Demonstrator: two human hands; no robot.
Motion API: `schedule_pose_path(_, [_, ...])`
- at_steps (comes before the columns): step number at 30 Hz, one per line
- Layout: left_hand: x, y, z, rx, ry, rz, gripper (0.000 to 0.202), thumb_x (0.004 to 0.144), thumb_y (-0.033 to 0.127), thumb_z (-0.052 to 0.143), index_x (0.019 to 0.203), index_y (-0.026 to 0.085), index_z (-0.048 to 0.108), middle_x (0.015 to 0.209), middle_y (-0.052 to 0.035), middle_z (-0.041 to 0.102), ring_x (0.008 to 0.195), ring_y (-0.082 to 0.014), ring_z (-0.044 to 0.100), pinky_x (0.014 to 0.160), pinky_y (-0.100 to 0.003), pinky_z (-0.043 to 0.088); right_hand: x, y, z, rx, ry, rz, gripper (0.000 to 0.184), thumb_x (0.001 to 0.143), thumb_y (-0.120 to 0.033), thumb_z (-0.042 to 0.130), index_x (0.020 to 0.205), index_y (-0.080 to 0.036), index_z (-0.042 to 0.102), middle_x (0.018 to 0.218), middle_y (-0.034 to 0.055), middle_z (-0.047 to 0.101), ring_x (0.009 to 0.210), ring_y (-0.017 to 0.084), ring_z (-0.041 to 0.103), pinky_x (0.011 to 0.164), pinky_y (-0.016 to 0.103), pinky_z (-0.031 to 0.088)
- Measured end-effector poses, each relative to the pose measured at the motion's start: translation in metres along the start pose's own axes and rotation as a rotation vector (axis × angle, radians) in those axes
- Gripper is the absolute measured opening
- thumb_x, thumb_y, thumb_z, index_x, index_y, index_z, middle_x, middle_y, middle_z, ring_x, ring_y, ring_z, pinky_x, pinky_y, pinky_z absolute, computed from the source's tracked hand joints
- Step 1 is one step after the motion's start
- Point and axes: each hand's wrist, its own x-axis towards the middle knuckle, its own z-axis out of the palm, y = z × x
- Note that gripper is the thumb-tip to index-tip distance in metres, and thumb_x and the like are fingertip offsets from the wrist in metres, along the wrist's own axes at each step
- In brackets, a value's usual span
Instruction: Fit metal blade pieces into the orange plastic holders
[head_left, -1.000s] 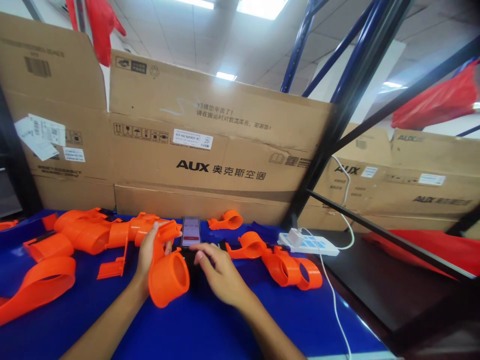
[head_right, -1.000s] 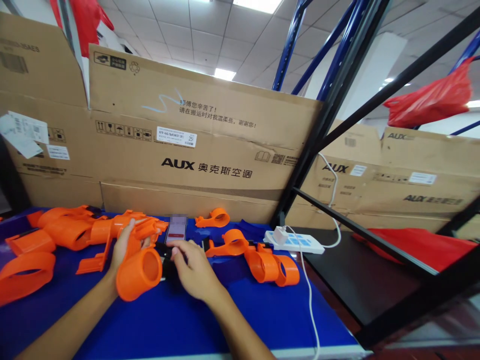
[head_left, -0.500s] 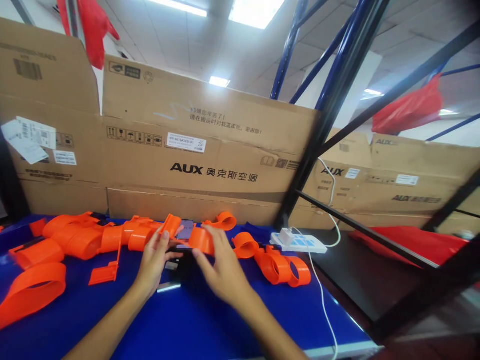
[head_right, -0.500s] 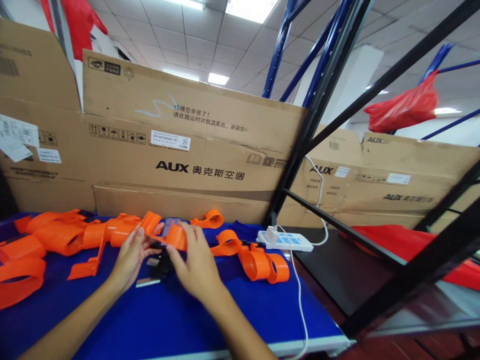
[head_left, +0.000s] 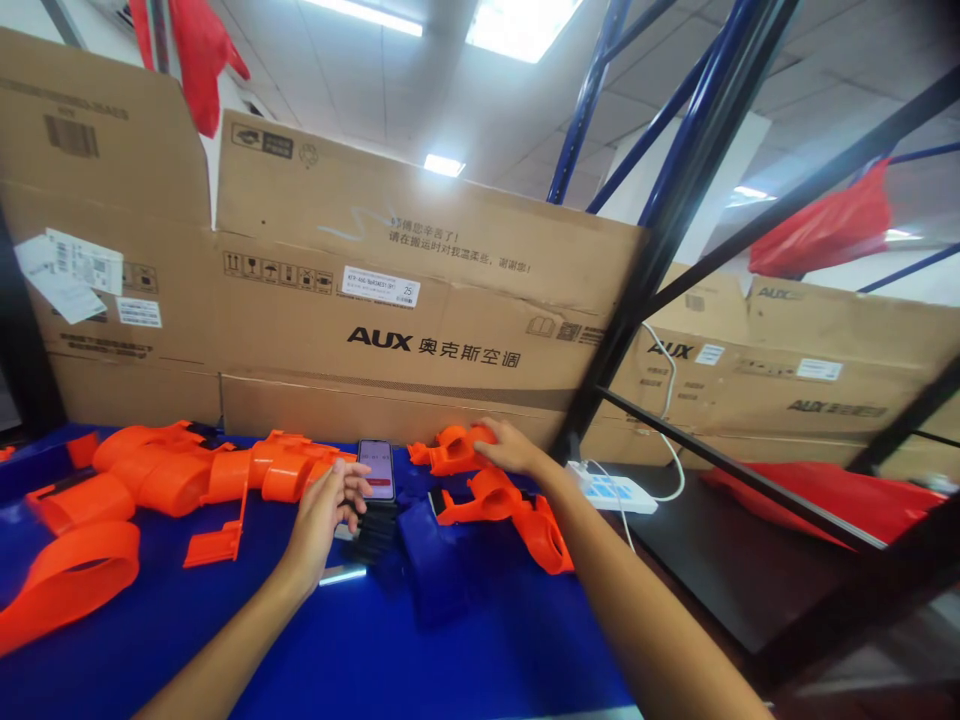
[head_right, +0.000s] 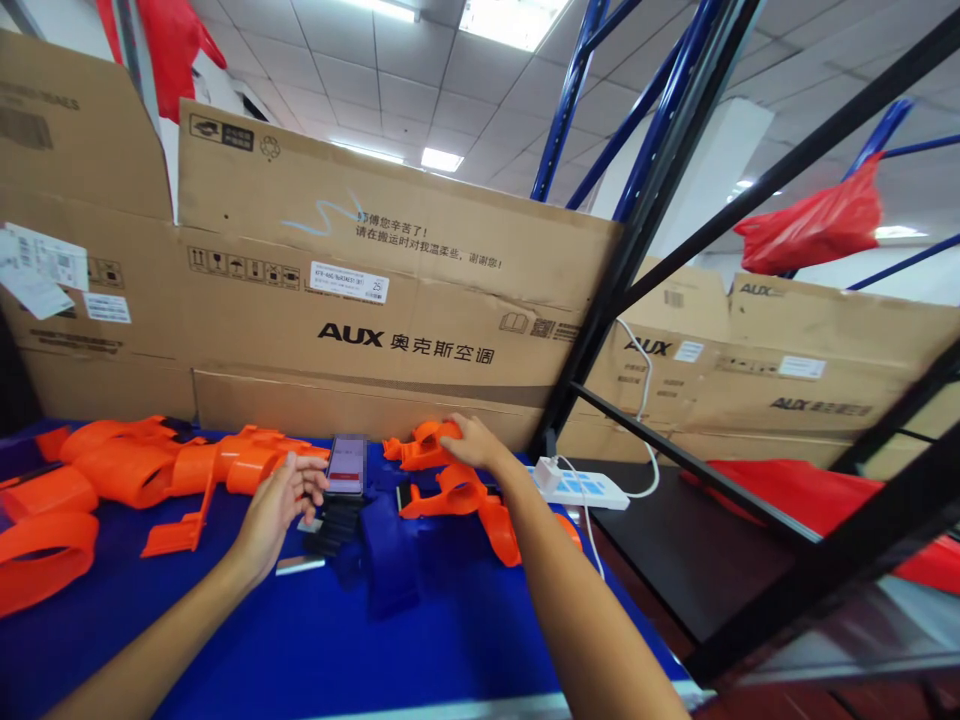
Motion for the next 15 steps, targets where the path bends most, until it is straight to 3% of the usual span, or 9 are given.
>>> schedule_pose_path(4, [-0.002, 0.002, 0.0, -0.001, -0.012, -0.011, 0.054, 0.09, 0.065, 0.059, 0.104, 0.014, 0.071, 0.082, -0.0075, 0.07, 0.065, -0.0164, 0.061, 0.047, -0.023, 0.047, -0.001, 0.004, 0.013, -0.037, -0.089, 0.067, 0.051, 0.09, -0.022, 0.058, 0.142, -0.016, 0.058, 0.14, 0.0154, 0.065, 0.123, 0.029, 0.064, 0.105, 0.039, 0.046])
schedule_pose_path(7, [-0.002, 0.002, 0.0, 0.004, -0.012, -0.016, 0.054, 0.09, 0.066, 0.059, 0.103, 0.015, 0.071, 0.081, -0.0074, 0.07, 0.065, -0.0167, 0.061, 0.047, -0.023, 0.047, -0.003, 0.006, 0.011, -0.088, -0.137, 0.13, 0.058, 0.095, -0.03, 0.055, 0.15, -0.018, 0.048, 0.146, 0.0149, 0.061, 0.127, 0.029, 0.062, 0.105, 0.04, 0.047])
schedule_pose_path(12, [-0.002, 0.0, -0.001, 0.013, -0.007, -0.002, 0.051, 0.091, 0.064, 0.059, 0.102, 0.015, 0.07, 0.076, -0.0057, 0.069, 0.064, -0.0165, 0.061, 0.046, -0.022, 0.046, -0.017, 0.004, 0.001, -0.264, -0.168, 0.274, 0.073, 0.09, -0.06, 0.059, 0.149, -0.017, 0.048, 0.142, 0.0224, 0.061, 0.134, 0.046, 0.052, 0.107, 0.06, 0.036])
schedule_pose_path(15, [-0.002, -0.001, -0.002, 0.012, -0.004, 0.011, 0.049, 0.091, 0.062, 0.06, 0.1, 0.015, 0.071, 0.073, -0.0048, 0.067, 0.062, -0.0159, 0.06, 0.046, -0.022, 0.046, -0.029, -0.003, 0.004, -0.348, -0.214, 0.293, 0.083, 0.082, -0.067, 0.066, 0.147, -0.017, 0.051, 0.13, 0.0234, 0.068, 0.134, 0.049, 0.051, 0.107, 0.059, 0.032])
